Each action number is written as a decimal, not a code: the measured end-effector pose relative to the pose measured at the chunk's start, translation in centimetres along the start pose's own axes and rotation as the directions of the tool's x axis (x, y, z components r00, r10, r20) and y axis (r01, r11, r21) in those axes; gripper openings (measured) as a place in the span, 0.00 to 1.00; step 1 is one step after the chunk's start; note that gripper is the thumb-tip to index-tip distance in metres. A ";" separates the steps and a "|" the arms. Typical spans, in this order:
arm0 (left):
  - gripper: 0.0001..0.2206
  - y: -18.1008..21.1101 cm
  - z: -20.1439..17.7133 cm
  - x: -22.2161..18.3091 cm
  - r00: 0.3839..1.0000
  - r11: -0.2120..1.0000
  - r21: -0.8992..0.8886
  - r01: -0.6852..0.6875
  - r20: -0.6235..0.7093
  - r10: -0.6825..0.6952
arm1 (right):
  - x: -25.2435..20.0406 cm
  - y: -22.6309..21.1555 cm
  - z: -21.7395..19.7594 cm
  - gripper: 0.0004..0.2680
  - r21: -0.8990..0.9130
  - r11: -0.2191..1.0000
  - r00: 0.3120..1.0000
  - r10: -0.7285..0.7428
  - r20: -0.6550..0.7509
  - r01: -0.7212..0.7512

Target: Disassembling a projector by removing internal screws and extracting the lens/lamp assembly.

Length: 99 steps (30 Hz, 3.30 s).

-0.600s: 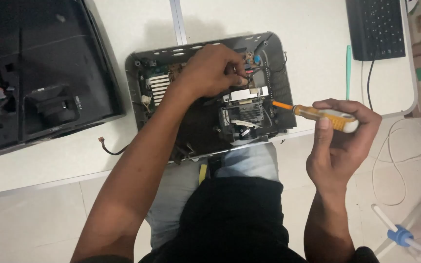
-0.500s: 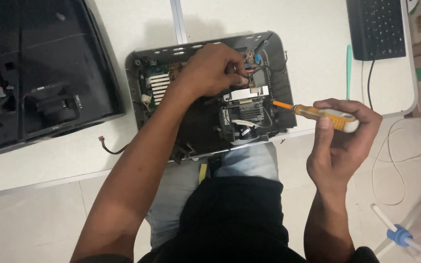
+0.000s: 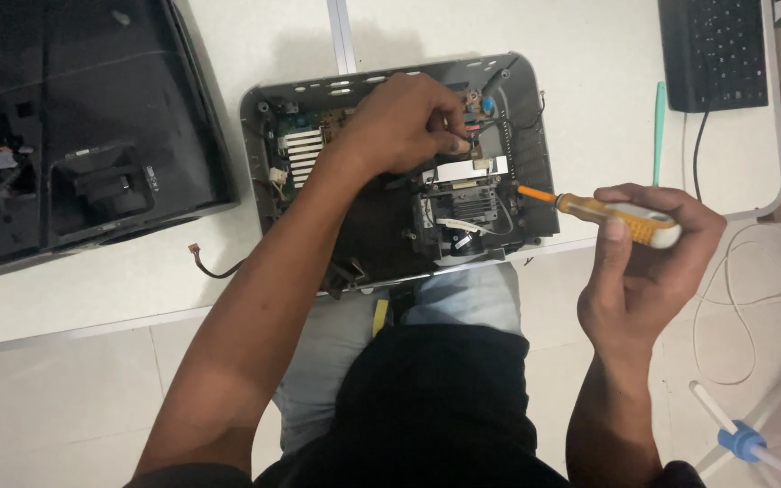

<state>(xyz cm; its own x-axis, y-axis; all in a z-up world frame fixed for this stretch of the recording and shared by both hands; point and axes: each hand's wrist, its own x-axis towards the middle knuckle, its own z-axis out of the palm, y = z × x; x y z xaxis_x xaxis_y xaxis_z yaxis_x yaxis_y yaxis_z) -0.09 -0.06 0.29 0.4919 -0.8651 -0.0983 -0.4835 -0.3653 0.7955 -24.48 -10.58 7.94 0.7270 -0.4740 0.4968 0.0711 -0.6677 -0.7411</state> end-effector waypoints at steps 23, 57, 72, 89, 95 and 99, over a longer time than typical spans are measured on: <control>0.05 -1.1 0.4 0.2 0.988 0.988 0.033 -0.152 -0.031 0.153 | 0.0 0.4 -0.9 0.08 -0.020 1.000 0.999 0.022 -0.041 -0.023; 0.04 0.8 -0.8 0.1 0.997 0.995 -0.088 -0.043 0.058 0.048 | 2.8 2.9 -1.3 0.10 -0.013 0.999 0.999 0.030 -0.026 -0.030; 0.03 1.0 -0.7 -0.1 0.998 0.999 -0.027 0.028 0.049 -0.027 | 3.8 0.8 -0.6 0.09 -0.153 0.981 0.984 -0.094 0.148 0.117; 0.04 1.3 -0.9 -0.2 0.994 0.996 0.010 0.088 0.059 -0.089 | 5.2 -1.1 -0.6 0.05 -0.220 0.921 0.918 -0.246 0.311 0.321; 0.04 1.3 -0.8 -0.2 0.990 0.993 -0.026 0.119 0.075 -0.116 | 7.3 -1.3 -0.6 0.05 -0.245 0.794 0.785 -0.406 0.467 0.556; 0.06 1.3 -0.7 -0.3 0.988 0.992 0.011 0.127 0.086 -0.127 | 8.9 -3.1 -0.5 0.03 -0.163 0.820 0.711 -0.354 0.607 0.548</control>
<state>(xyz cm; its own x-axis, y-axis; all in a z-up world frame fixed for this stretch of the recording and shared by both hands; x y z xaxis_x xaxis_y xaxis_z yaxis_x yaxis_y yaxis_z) -0.35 -0.02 1.79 0.4852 -0.8379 -0.2498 -0.4254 -0.4758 0.7698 -18.61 -12.98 14.90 0.9065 0.2483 0.3414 0.3453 -0.9013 -0.2616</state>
